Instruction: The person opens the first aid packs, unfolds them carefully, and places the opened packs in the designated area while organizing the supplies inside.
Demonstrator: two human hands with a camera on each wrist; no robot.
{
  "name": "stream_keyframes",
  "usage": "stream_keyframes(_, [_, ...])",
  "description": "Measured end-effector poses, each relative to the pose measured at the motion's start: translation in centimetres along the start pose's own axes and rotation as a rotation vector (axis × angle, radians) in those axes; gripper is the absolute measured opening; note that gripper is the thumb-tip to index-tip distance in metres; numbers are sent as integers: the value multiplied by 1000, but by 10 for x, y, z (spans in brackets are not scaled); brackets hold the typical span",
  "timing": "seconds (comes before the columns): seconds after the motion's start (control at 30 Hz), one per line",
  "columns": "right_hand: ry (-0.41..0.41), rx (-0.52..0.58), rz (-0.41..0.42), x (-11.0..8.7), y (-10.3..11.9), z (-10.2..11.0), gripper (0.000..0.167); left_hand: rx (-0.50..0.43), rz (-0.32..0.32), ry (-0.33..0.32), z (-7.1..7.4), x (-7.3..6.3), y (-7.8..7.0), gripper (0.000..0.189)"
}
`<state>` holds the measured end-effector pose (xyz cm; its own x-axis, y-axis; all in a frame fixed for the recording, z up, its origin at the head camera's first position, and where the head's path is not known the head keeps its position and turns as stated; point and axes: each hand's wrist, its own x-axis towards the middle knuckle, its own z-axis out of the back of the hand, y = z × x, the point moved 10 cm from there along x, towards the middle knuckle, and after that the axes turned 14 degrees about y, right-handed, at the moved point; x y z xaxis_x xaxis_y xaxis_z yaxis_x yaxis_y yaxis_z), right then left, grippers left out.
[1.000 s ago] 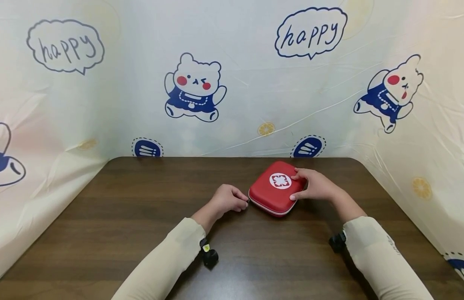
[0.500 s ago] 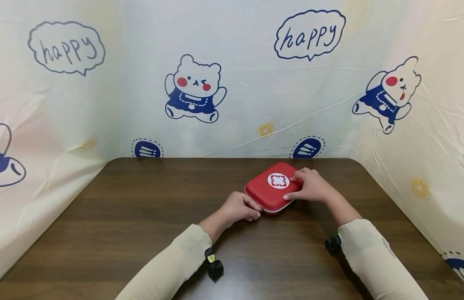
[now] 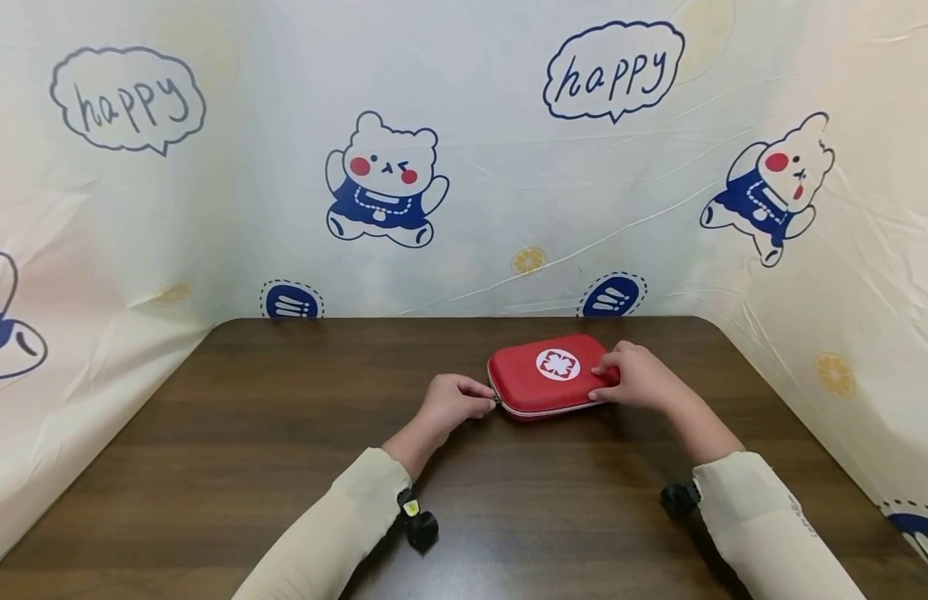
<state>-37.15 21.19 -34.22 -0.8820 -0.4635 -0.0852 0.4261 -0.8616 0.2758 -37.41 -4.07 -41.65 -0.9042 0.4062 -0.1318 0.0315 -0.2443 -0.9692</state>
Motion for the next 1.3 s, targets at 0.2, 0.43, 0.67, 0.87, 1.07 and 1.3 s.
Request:
stream_keyframes(0.2, [36,4,6,-5,4,4,27,-103,3,-94,16,3,3,11])
stream_keyframes(0.43, [71,45,48,-6,2,7,28,-154,22,-139,27,9,6,11])
stream_keyframes(0.67, [186,231,11,4,-27,-7,72,-124,81,-100,27,12,9,11])
stream_keyframes(0.87, [200,278,-22,7,-36,-14,76,-108,109,-61,23,12,11,13])
stream_keyframes(1.07, [152,228,-62,6,-37,-12,74,-50,85,-41,18,13,8,12])
stream_keyframes(1.3, [165,216,-83,5,-34,-14,74,-20,102,-7,13,9,7,11])
